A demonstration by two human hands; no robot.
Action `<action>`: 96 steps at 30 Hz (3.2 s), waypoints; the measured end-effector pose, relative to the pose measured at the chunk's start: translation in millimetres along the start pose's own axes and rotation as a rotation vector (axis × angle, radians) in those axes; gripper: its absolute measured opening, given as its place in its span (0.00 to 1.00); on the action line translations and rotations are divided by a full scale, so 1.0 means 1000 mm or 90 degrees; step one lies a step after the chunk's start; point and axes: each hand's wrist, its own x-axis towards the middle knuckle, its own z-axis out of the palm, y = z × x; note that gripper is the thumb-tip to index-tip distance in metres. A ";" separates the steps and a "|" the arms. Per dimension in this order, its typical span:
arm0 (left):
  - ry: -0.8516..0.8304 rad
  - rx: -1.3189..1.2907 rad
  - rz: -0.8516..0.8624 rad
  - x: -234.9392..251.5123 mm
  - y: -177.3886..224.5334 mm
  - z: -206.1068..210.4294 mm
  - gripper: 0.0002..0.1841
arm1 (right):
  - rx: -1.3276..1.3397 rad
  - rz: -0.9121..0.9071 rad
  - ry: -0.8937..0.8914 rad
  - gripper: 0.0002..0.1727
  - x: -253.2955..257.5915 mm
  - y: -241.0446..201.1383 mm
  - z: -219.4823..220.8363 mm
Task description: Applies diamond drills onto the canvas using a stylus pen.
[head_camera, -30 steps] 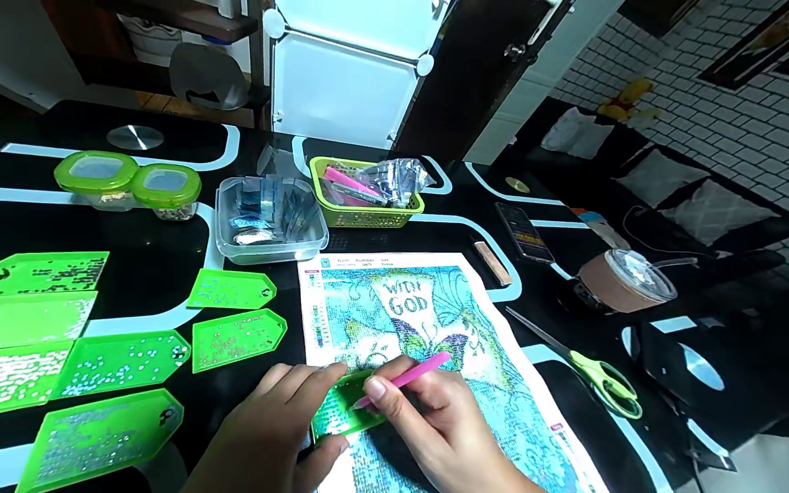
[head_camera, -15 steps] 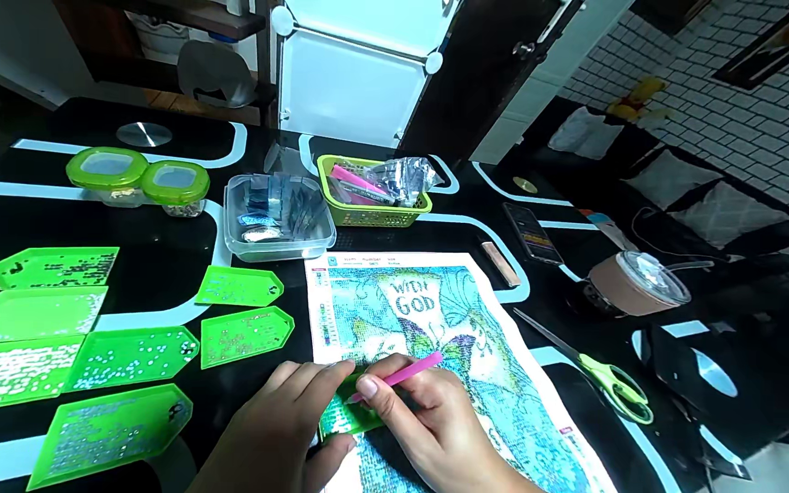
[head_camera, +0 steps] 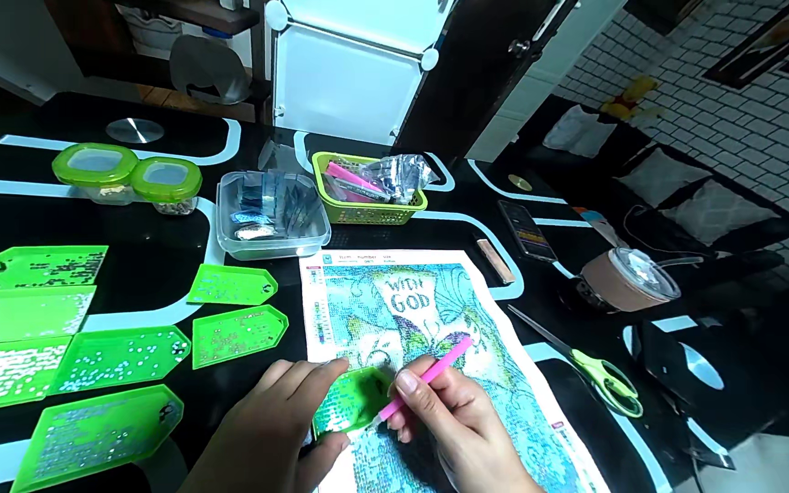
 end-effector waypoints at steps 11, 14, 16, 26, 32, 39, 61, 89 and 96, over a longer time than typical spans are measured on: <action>0.006 0.011 0.003 -0.001 -0.001 0.001 0.27 | -0.110 -0.066 -0.016 0.12 -0.010 0.012 -0.001; 0.014 0.015 0.008 -0.001 -0.002 0.002 0.27 | -0.115 -0.070 -0.017 0.13 -0.010 0.013 0.000; 0.012 0.014 0.008 -0.001 -0.002 0.002 0.27 | -0.125 -0.074 -0.018 0.13 -0.010 0.013 0.000; 0.025 0.023 0.011 -0.001 -0.003 0.003 0.27 | -0.279 -0.176 -0.028 0.15 -0.014 0.011 0.002; 0.027 0.021 0.010 -0.001 -0.003 0.003 0.27 | -0.372 -0.210 -0.049 0.15 -0.016 0.003 0.004; 0.030 0.023 0.018 -0.001 -0.004 0.004 0.27 | -0.212 -0.136 -0.059 0.16 0.012 -0.006 0.000; 0.030 0.028 -0.013 0.000 0.000 0.004 0.37 | -0.314 -0.128 -0.056 0.18 0.026 0.005 0.012; -0.016 -0.005 -0.016 0.000 -0.002 -0.002 0.36 | -0.126 -0.083 0.017 0.13 -0.013 0.016 -0.006; -0.001 0.000 -0.008 -0.001 -0.004 0.001 0.35 | -0.244 -0.158 -0.009 0.15 -0.013 0.015 -0.008</action>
